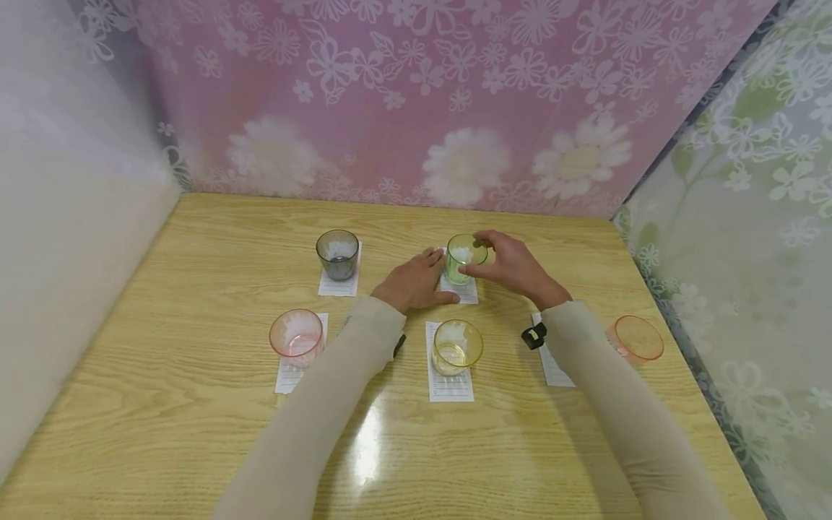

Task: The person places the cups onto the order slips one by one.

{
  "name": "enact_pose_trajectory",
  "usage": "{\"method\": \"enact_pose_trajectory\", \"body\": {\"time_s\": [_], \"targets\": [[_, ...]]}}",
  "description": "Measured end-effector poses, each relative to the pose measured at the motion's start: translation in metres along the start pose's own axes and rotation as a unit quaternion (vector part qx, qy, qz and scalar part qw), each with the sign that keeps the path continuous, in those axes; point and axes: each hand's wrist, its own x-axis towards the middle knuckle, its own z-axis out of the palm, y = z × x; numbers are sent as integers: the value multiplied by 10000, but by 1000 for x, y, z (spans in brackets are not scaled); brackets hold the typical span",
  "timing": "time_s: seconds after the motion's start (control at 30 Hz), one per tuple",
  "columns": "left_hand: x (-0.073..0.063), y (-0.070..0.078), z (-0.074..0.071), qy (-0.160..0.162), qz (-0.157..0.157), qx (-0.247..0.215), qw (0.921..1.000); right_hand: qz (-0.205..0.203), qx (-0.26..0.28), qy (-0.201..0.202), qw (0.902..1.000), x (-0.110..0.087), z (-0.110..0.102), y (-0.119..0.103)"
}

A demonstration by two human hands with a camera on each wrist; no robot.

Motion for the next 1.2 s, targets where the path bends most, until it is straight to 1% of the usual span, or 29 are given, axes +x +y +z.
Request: {"method": "enact_pose_trajectory", "body": {"time_s": [0.23, 0.43, 0.53, 0.63, 0.73, 0.87, 1.07, 1.2], "targets": [[0, 0, 0, -17, -9, -65, 10000, 27, 37, -87, 10000, 0, 2, 3], [-3, -2, 1, -34, 42, -176, 9998, 51, 52, -114, 9999, -3, 3, 2], [-5, -3, 0, -22, 10, -386, 9993, -25, 7, -45, 10000, -6, -1, -1], [-8, -6, -2, 70, -2, -651, 9979, -72, -17, 105, 9999, -10, -6, -4], [-11, -8, -6, 184, 44, -849, 9962, -64, -17, 183, 9998, -14, -11, -6], [-15, -10, -15, 157, 41, -979, 9951, -63, -16, 147, 9999, -20, -17, -8], [-28, -4, -31, 77, -55, -1185, 9929, -119, 2, 214, 9997, -30, -26, -10], [-35, 0, -37, 77, -176, -1283, 9915, -160, -85, 184, 9997, -37, -31, -13]]}}
